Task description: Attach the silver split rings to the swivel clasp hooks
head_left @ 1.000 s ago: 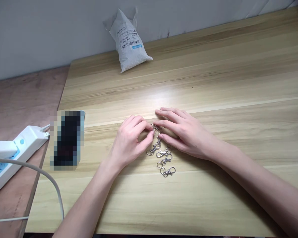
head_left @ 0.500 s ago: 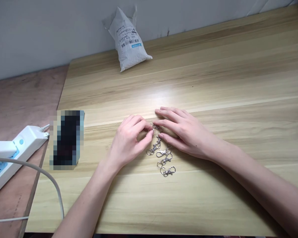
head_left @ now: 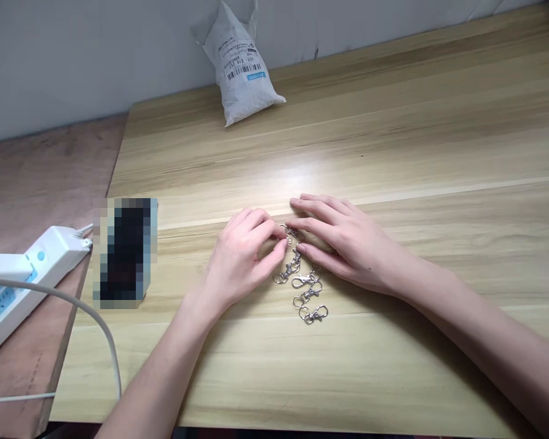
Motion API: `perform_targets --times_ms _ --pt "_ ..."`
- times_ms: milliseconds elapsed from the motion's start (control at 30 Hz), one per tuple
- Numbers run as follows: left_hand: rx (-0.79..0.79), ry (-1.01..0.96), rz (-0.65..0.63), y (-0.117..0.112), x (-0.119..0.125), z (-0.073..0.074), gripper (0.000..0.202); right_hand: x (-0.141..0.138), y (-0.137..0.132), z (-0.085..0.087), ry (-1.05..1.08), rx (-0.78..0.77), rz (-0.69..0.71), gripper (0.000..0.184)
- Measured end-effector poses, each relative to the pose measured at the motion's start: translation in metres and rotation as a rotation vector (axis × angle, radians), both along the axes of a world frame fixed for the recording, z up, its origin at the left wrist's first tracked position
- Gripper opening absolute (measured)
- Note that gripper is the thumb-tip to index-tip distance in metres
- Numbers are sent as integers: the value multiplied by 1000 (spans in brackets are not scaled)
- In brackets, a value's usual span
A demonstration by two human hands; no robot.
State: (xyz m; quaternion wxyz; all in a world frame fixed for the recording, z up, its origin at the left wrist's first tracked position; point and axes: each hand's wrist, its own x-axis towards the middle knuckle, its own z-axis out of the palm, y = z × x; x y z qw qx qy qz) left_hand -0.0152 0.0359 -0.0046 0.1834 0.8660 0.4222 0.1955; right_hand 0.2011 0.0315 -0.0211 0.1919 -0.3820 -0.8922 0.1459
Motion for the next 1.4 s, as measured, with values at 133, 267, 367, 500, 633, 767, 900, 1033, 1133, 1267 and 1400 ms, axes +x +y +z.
perform_targets --times_ms 133,267,367,500,633,767,900,1033,1133,1267,1400 --pt "3 11 -5 -1 0 1 10 0 0 1 -13 -5 -3 36" --pt "9 19 -19 -1 0 0 9 0 0 1 -13 -9 -1 37" --pt "14 22 -25 -1 0 0 10 0 0 1 -13 -6 -3 36" --pt "16 38 -26 -2 -1 0 10 0 0 0 -18 -1 -4 36" --pt "13 45 -31 -2 -1 1 10 0 0 0 -25 0 -3 37" --pt "12 49 -33 -2 -1 1 10 0 0 0 -22 -3 -4 38" --pt "10 58 -31 -2 -2 2 11 0 0 0 -12 -8 -4 37" --pt "11 63 -33 -2 -2 2 11 0 0 1 -23 -7 -6 37" --pt "10 69 -33 -3 -2 1 10 0 0 1 -30 -8 -6 38" --pt "14 79 -39 -3 -1 2 11 0 0 1 -27 -12 -7 37" --pt "16 86 -39 -4 -1 3 11 0 0 1 -21 -8 -3 38"
